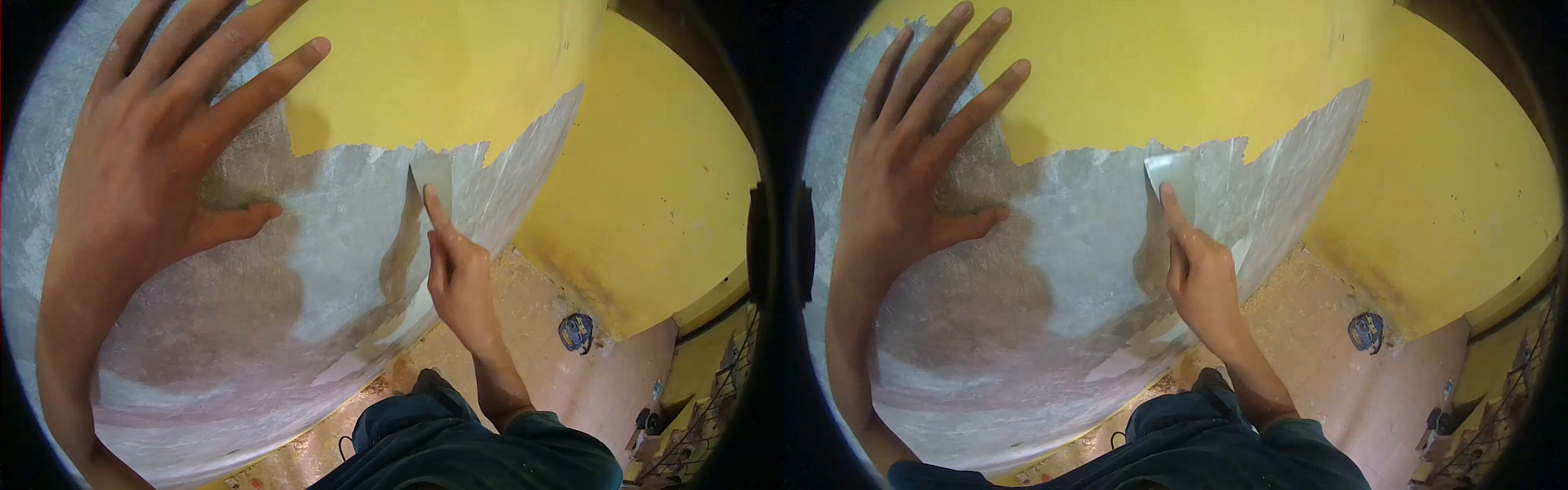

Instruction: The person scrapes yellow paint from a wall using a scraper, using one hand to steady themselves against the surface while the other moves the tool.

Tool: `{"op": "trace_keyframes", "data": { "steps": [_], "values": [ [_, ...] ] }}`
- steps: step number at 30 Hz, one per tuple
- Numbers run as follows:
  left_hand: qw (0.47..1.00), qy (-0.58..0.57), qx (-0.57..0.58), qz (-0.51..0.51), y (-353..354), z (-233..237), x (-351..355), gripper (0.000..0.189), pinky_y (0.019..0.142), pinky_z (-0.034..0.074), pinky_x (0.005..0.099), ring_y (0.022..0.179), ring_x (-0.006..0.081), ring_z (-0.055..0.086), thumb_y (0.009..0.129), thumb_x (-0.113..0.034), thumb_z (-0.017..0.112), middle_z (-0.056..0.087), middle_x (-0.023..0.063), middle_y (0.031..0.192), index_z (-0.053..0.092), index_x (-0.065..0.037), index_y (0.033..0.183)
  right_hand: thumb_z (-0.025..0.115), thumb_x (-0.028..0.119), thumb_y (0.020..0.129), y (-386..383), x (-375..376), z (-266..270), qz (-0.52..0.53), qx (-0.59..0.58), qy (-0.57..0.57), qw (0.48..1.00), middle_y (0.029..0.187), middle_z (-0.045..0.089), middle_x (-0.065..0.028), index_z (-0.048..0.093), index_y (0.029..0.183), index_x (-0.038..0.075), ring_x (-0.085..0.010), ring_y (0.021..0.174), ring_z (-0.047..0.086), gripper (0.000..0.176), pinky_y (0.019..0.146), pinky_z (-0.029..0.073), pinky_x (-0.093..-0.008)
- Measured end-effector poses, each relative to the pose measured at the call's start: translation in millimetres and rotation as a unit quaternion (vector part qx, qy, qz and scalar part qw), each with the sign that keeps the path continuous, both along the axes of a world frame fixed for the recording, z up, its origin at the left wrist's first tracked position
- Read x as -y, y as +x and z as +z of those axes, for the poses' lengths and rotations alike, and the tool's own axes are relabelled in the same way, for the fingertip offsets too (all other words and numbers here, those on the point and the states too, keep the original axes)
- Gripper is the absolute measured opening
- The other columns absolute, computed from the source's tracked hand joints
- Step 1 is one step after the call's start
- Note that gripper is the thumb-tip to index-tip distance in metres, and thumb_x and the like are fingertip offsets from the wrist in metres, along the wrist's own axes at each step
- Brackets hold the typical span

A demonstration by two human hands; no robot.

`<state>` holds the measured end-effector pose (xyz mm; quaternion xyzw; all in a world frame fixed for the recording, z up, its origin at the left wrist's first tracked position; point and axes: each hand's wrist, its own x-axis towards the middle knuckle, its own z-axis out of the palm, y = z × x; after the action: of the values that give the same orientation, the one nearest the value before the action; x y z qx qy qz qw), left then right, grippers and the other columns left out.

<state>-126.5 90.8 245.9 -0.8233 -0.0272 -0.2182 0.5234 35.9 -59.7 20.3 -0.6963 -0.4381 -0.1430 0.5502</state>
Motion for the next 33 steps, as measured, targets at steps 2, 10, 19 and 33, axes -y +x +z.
{"op": "trace_keyframes", "data": {
  "steps": [2, 10, 19, 33],
  "values": [
    [1.0, 0.002, -0.006, -0.006, 0.8, -1.2, 0.4, 0.097, 0.13, 0.017, 0.0575, 0.158, 0.0311, 0.025, 0.071, -0.067, 0.077, 0.033, 0.0099, 0.167, 0.048, -0.025, 0.153, 0.056, -0.009, 0.1, 5.3, -1.9, 13.1, 0.001, -0.009, 0.005, 1.0, 0.068, 0.044, -0.0174, 0.052, 0.156, 0.017, -0.0159, 0.06, 0.038, 0.062, 0.058, 0.039, -0.0292],
    [1.0, 0.007, -0.006, -0.004, -6.0, -2.5, -4.2, 0.096, 0.13, 0.017, 0.0579, 0.157, 0.0315, 0.025, 0.072, -0.068, 0.076, 0.033, 0.0105, 0.167, 0.048, -0.024, 0.153, 0.055, -0.009, 0.099, 2.5, -2.8, 0.3, 0.008, -0.011, -0.001, 1.0, 0.068, 0.041, -0.0163, 0.051, 0.157, 0.018, -0.015, 0.061, 0.035, 0.064, 0.058, 0.038, -0.0292],
    [1.0, 0.006, -0.007, -0.002, -8.3, -5.4, -7.4, 0.095, 0.13, 0.017, 0.0583, 0.157, 0.0321, 0.025, 0.073, -0.069, 0.075, 0.033, 0.0111, 0.167, 0.049, -0.024, 0.153, 0.054, -0.01, 0.099, -0.8, -4.7, 0.4, 0.013, 0.001, 0.012, 1.0, 0.071, 0.044, -0.0192, 0.051, 0.157, 0.018, -0.0173, 0.06, 0.035, 0.064, 0.058, 0.038, -0.0288],
    [0.999, 0.009, -0.018, -0.025, -5.2, -5.1, -8.3, 0.094, 0.129, 0.018, 0.059, 0.157, 0.0329, 0.025, 0.075, -0.07, 0.073, 0.034, 0.012, 0.167, 0.049, -0.023, 0.153, 0.054, -0.009, 0.099, 2.9, -5.9, 17.1, -0.025, 0.016, 0.014, 0.999, 0.068, 0.043, -0.0195, 0.049, 0.158, 0.019, -0.0192, 0.057, 0.038, 0.065, 0.058, 0.039, -0.0288]
  ]
}}
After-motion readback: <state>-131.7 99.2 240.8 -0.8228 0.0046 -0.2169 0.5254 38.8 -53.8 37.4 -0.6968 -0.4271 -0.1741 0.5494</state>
